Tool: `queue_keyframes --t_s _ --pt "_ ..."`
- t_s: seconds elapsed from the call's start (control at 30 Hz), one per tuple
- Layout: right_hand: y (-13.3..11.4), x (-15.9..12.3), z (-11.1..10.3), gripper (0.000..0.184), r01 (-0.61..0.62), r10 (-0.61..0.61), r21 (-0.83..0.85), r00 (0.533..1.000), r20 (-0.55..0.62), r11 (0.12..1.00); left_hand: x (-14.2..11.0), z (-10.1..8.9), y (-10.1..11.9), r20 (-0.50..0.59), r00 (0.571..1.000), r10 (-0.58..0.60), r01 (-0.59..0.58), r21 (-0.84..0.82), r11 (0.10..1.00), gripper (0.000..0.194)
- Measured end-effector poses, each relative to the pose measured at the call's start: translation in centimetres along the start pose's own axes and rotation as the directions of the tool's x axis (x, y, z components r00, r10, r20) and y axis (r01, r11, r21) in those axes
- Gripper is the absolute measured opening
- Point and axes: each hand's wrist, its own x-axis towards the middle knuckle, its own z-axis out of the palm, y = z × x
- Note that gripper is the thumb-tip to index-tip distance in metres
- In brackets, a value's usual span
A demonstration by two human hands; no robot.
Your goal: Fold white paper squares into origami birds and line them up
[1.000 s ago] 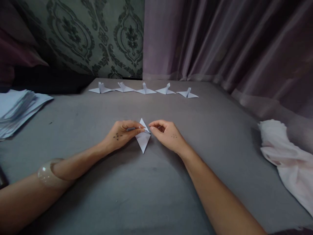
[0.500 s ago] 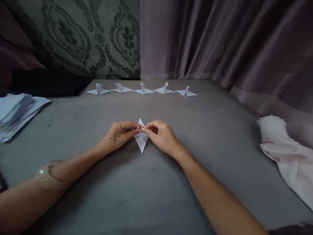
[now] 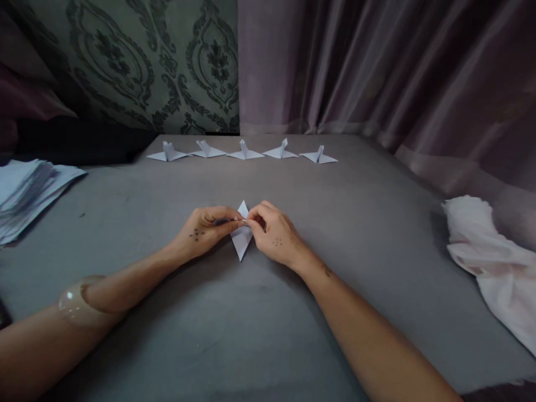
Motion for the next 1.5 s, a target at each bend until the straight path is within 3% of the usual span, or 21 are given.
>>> queue_keyframes --t_s 0.17,0.33,0.5,0.6,0.7,0.8,0.9,1.03,1.13,1.33,1.5 --pt "0.3 0.0 0.4 0.010 0.038 -0.041 -0.080 0.999 -0.029 0.996 0.1 0.1 0.2 -0.025 1.000 0.008 -0.005 0.093 0.996 0.011" --pt "0.6 -0.4 0.7 0.010 -0.092 0.082 -0.061 0.985 -0.154 0.994 -0.1 0.2 -0.1 -0.203 0.978 -0.058 0.108 0.247 0.963 0.016" --pt "-0.8 -1.5 0.9 0.013 -0.092 0.111 -0.237 0.991 0.069 0.967 -0.5 0.4 -0.1 -0.287 0.954 -0.081 0.160 0.263 0.951 0.021" --pt "-1.2 -1.9 0.8 0.015 -0.041 0.102 -0.345 0.982 0.162 0.938 -0.7 0.5 0.4 -0.266 0.949 -0.166 0.215 0.167 0.962 0.031" --pt "-0.9 -1.7 0.3 0.010 -0.003 0.077 -0.398 0.982 0.171 0.917 -0.8 0.2 0.8 -0.232 0.949 -0.212 0.250 0.149 0.957 0.038" --pt "-0.3 -1.2 -0.2 0.017 0.009 0.063 -0.443 0.987 0.146 0.897 -0.5 -0.4 0.4 -0.279 0.956 -0.090 0.176 0.300 0.938 0.036" --pt "0.5 -0.8 -0.4 0.021 0.020 0.041 -0.458 0.992 0.121 0.889 -0.3 -0.9 -0.4 -0.187 0.982 -0.017 0.103 0.461 0.881 0.019" --pt "0.9 -0.7 -0.1 0.021 0.017 0.027 -0.429 0.995 0.095 0.903 -0.4 -0.9 -0.8 -0.082 0.994 -0.071 0.103 0.513 0.852 0.017" --pt "0.3 -1.0 0.4 0.020 0.008 0.014 -0.372 0.998 0.057 0.928 -0.6 -0.6 -0.6 -0.081 0.993 -0.082 0.112 0.520 0.847 0.016" --pt "-0.2 -0.5 1.1 0.012 -0.028 0.050 -0.319 0.997 0.062 0.947 -0.9 -0.1 0.1 -0.095 0.969 -0.228 0.247 0.430 0.868 0.020" --pt "1.3 0.3 0.9 0.009 0.010 0.015 -0.189 0.991 0.134 0.982 -0.8 0.2 0.0 -0.122 0.992 -0.031 0.076 0.385 0.920 0.034"
